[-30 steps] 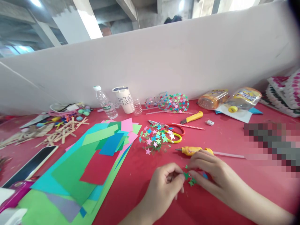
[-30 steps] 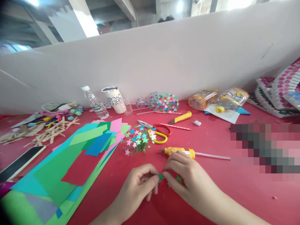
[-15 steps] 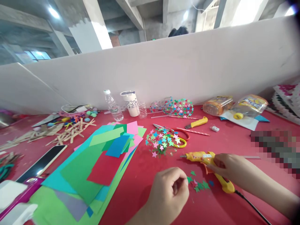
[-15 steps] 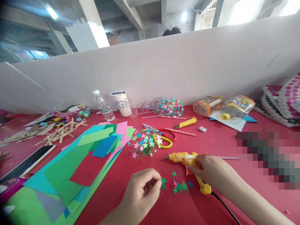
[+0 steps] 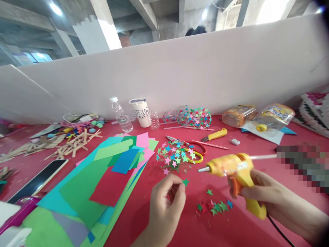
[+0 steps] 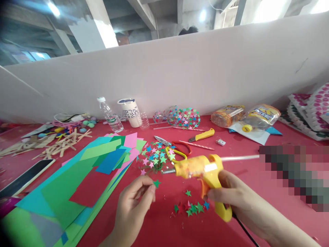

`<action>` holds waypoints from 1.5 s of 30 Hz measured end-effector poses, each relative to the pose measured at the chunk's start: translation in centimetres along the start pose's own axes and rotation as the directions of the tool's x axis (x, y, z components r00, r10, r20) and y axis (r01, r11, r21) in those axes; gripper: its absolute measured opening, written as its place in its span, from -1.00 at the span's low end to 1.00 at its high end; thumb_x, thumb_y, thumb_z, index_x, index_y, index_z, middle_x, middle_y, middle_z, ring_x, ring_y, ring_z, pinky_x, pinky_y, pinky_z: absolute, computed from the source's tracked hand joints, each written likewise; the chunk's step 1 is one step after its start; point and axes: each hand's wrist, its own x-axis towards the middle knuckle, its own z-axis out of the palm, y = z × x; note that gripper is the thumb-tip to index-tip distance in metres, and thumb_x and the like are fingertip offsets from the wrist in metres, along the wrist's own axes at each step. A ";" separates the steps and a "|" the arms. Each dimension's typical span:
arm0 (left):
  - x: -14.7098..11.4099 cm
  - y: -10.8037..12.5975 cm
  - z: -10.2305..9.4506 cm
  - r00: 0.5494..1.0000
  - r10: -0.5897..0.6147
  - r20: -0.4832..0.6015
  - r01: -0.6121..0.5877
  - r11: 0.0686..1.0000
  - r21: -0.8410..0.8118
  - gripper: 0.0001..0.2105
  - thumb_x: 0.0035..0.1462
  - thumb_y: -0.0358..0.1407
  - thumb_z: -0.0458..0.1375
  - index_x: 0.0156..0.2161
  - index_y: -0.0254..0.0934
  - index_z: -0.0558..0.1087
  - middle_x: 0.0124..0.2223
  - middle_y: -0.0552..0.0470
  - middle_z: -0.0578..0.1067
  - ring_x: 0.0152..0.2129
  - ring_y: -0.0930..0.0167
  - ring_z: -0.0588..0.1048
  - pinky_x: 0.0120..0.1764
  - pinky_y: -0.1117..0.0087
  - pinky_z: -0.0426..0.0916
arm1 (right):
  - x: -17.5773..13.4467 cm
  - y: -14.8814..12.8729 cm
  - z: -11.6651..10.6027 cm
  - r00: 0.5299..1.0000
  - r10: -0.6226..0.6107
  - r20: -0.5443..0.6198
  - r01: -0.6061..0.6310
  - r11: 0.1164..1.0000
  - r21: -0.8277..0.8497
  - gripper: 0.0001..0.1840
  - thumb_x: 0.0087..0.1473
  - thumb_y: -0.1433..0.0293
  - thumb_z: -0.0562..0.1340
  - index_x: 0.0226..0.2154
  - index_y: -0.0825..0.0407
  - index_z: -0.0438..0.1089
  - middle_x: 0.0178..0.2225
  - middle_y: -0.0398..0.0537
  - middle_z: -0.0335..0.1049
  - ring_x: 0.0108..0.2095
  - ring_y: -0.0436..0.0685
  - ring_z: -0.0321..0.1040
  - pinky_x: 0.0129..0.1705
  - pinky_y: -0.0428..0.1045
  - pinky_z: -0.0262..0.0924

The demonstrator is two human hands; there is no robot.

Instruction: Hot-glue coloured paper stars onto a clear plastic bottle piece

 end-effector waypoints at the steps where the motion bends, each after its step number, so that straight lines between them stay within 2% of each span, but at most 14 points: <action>1: 0.0 -0.1 0.0 1.000 -0.008 0.004 0.008 1.000 -0.004 -0.81 0.20 -0.28 0.00 -0.45 -0.23 0.26 -0.57 0.19 0.18 -0.62 0.50 0.20 -0.54 0.51 0.13 | -0.2 0.2 0.2 0.998 0.022 0.059 -0.023 1.000 0.015 -0.78 -0.20 0.26 0.33 -0.46 0.06 0.46 -0.48 -0.08 0.44 -0.49 0.07 0.31 -0.47 -0.08 0.17; 3: 0.1 -0.3 0.0 1.000 -0.024 0.010 0.024 1.000 -0.009 -0.81 0.20 -0.28 0.00 -0.45 -0.22 0.26 -0.57 0.19 0.18 -0.62 0.51 0.19 -0.55 0.51 0.12 | -0.4 0.6 0.6 0.978 0.069 0.198 -0.076 0.997 0.024 -0.82 -0.15 0.28 0.26 -0.47 0.05 0.45 -0.59 -0.15 0.36 -0.55 0.03 0.26 -0.49 -0.10 0.10; 5: 0.1 -0.4 -0.1 0.999 -0.036 0.011 0.036 0.999 -0.013 -0.81 0.20 -0.27 0.01 -0.46 -0.22 0.26 -0.57 0.19 0.19 -0.63 0.51 0.19 -0.55 0.50 0.11 | -0.5 0.6 0.8 0.969 0.072 0.234 -0.071 0.997 -0.014 -0.81 -0.11 0.26 0.24 -0.44 0.04 0.46 -0.65 -0.20 0.29 -0.61 -0.01 0.18 -0.53 -0.11 0.03; 7: 0.2 -0.4 -0.1 0.999 -0.051 0.003 0.051 0.998 -0.023 -0.81 0.19 -0.27 0.02 -0.46 -0.22 0.26 -0.56 0.19 0.21 -0.63 0.51 0.19 -0.55 0.50 0.11 | -0.8 0.5 1.2 0.988 0.055 0.146 -0.048 0.998 -0.049 -0.77 -0.12 0.21 0.29 -0.44 0.02 0.48 -0.58 -0.19 0.34 -0.56 0.00 0.20 -0.52 -0.11 0.06; 9: 0.3 -0.4 -0.1 0.998 -0.069 -0.008 0.068 0.997 -0.042 -0.81 0.19 -0.27 0.03 -0.46 -0.22 0.26 -0.57 0.19 0.21 -0.63 0.51 0.20 -0.55 0.50 0.11 | -1.3 0.4 1.6 0.998 -0.003 0.055 0.006 0.999 -0.043 -0.68 -0.16 0.11 0.35 -0.40 0.00 0.51 -0.45 -0.11 0.45 -0.44 0.10 0.32 -0.39 -0.06 0.22; 12: 0.5 -0.2 0.0 0.996 -0.092 -0.019 0.090 0.994 -0.065 -0.79 0.18 -0.26 0.03 -0.48 -0.21 0.25 -0.58 0.19 0.21 -0.65 0.51 0.20 -0.57 0.49 0.10 | -2.1 0.6 2.4 0.997 -0.069 0.022 0.070 0.996 -0.052 -0.51 -0.19 -0.05 0.34 -0.35 -0.01 0.55 -0.36 -0.01 0.53 -0.28 0.27 0.41 -0.20 0.06 0.32; 16: 0.5 0.1 0.0 0.995 -0.097 -0.030 0.095 0.993 -0.065 -0.78 0.17 -0.26 0.03 -0.50 -0.21 0.25 -0.59 0.20 0.22 -0.66 0.52 0.21 -0.57 0.49 0.10 | -2.9 0.9 3.3 0.998 -0.053 -0.016 0.052 0.995 -0.080 -0.41 -0.23 -0.15 0.31 -0.28 -0.09 0.58 -0.44 -0.07 0.54 -0.39 0.21 0.43 -0.18 0.06 0.38; 19: 0.4 0.2 0.0 0.995 -0.100 -0.021 0.098 0.993 -0.068 -0.78 0.17 -0.26 0.04 -0.50 -0.22 0.26 -0.58 0.19 0.23 -0.65 0.52 0.22 -0.57 0.50 0.11 | -3.1 0.7 3.7 0.997 -0.054 -0.052 0.047 0.991 -0.127 -0.39 -0.28 -0.21 0.29 -0.30 -0.15 0.60 -0.53 -0.13 0.51 -0.46 0.16 0.40 -0.15 0.04 0.39; 24: 0.2 0.2 0.2 0.995 -0.101 -0.007 0.100 0.991 -0.089 -0.79 0.16 -0.27 0.04 -0.50 -0.23 0.28 -0.57 0.18 0.26 -0.65 0.53 0.23 -0.57 0.50 0.11 | -3.0 0.7 3.9 0.993 -0.103 -0.058 0.092 0.982 -0.165 -0.40 -0.25 -0.22 0.27 -0.33 -0.13 0.61 -0.61 -0.13 0.44 -0.39 0.18 0.41 -0.13 0.02 0.37; 26: 0.1 0.2 0.2 0.994 -0.113 0.002 0.112 0.989 -0.092 -0.79 0.16 -0.28 0.04 -0.50 -0.23 0.28 -0.58 0.18 0.25 -0.66 0.53 0.23 -0.57 0.50 0.10 | -2.9 1.0 3.9 0.992 -0.107 -0.062 0.095 0.981 -0.171 -0.40 -0.25 -0.21 0.28 -0.34 -0.12 0.60 -0.62 -0.13 0.41 -0.39 0.19 0.41 -0.17 0.01 0.38; 29: 0.0 0.4 0.2 0.991 -0.136 0.003 0.136 0.987 -0.091 -0.79 0.17 -0.28 0.03 -0.50 -0.23 0.27 -0.59 0.18 0.25 -0.66 0.53 0.23 -0.57 0.50 0.09 | -2.8 1.3 3.7 0.992 -0.094 -0.080 0.077 0.979 -0.191 -0.49 -0.24 -0.14 0.32 -0.41 -0.09 0.59 -0.61 -0.13 0.40 -0.48 0.12 0.34 -0.38 -0.06 0.37; 33: -0.1 0.7 0.3 0.988 -0.151 0.011 0.151 0.981 -0.119 -0.78 0.16 -0.27 0.04 -0.50 -0.24 0.27 -0.59 0.18 0.26 -0.67 0.54 0.22 -0.58 0.50 0.08 | -2.7 1.3 3.4 0.997 -0.065 -0.048 0.055 0.982 -0.179 -0.59 -0.21 -0.06 0.35 -0.56 -0.05 0.53 -0.67 -0.16 0.31 -0.62 0.03 0.18 -0.61 -0.12 0.22; 38: -0.1 1.0 0.5 0.986 -0.164 -0.014 0.160 0.975 -0.154 -0.78 0.14 -0.28 0.05 -0.52 -0.25 0.28 -0.60 0.17 0.27 -0.67 0.54 0.22 -0.59 0.50 0.06 | -2.6 1.1 3.5 0.995 -0.073 -0.064 0.061 0.983 -0.172 -0.60 -0.24 -0.05 0.36 -0.60 -0.06 0.49 -0.65 -0.16 0.30 -0.61 0.02 0.18 -0.60 -0.12 0.20; 45: -0.2 1.2 0.6 0.986 -0.168 -0.024 0.161 0.970 -0.180 -0.78 0.13 -0.28 0.05 -0.53 -0.25 0.28 -0.60 0.17 0.27 -0.67 0.55 0.21 -0.59 0.51 0.05 | -2.5 1.1 3.2 0.999 -0.031 -0.024 0.027 0.987 -0.161 -0.60 -0.22 -0.05 0.36 -0.64 -0.07 0.44 -0.71 -0.19 0.25 -0.63 0.02 0.20 -0.62 -0.13 0.20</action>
